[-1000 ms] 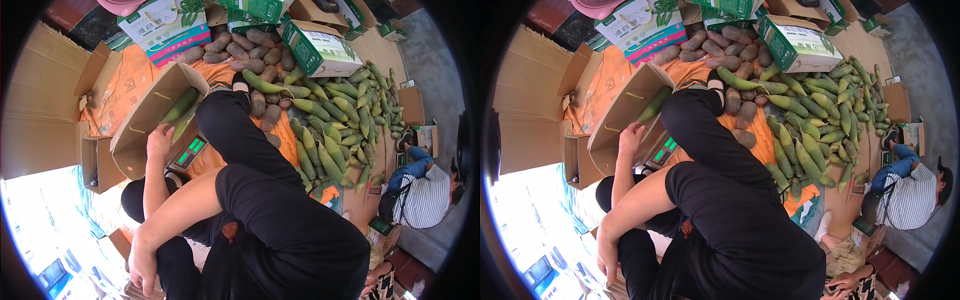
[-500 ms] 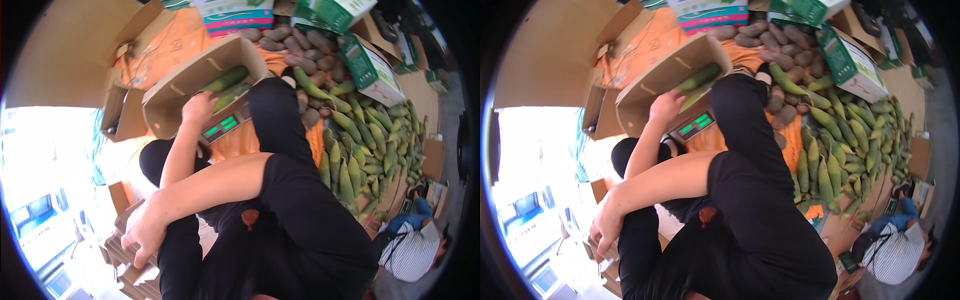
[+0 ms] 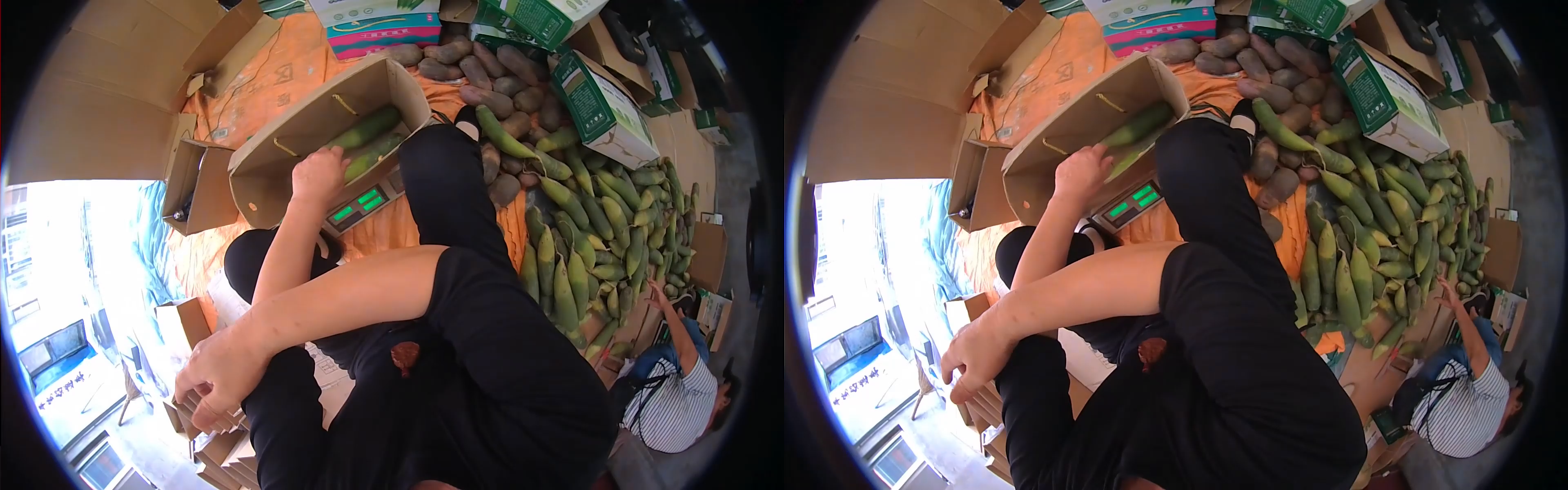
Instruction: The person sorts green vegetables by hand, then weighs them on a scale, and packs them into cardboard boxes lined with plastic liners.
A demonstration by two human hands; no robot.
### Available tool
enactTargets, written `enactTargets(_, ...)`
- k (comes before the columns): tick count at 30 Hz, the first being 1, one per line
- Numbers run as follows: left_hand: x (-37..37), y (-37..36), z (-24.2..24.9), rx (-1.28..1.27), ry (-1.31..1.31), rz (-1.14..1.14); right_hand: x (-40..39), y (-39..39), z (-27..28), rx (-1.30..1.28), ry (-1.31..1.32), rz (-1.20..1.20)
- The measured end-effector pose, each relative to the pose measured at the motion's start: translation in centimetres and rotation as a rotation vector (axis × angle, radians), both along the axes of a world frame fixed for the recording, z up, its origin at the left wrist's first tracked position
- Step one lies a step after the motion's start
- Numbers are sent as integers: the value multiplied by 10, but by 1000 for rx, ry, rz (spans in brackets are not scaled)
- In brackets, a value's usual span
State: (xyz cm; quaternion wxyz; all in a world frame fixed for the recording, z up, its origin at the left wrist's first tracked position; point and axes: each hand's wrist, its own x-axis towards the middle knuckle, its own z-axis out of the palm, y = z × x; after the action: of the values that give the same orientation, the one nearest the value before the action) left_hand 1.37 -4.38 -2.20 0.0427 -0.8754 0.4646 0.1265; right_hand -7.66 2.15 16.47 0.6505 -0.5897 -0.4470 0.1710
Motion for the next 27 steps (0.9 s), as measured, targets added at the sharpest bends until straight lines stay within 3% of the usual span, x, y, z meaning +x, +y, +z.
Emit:
enactTargets(2, 0, 2, 0, -22, 0, -3, 1, -5, 0, 62, 48, -16)
enactTargets(4, 2, 3, -3, -48, 7, -14, 0, -13, 2, 172, 369, 162)
enactTargets(7, 5, 3, -5, -74, -16, -16, 9, -15, -3, 11, 300, 94)
enactTargets(8, 5, 1, -2, -47, -25, -20, 24, 24, -32, -40, 51, -143)
enactTargets(9, 5, 0, 0, -19, -36, -23, 18, 57, -55, -41, 54, -157)
enactTargets(11, 9, 0, 0, -22, -47, -38, 3, 97, -78, -1447, -61, -1392)
enactTargets(21, 6, -17, 10, 144, -242, -140, -17, 77, -63, -1032, 97, -1426)
enactTargets(27, 8, -12, 7, 118, -196, -91, -23, 73, -49, -706, 122, -1371)
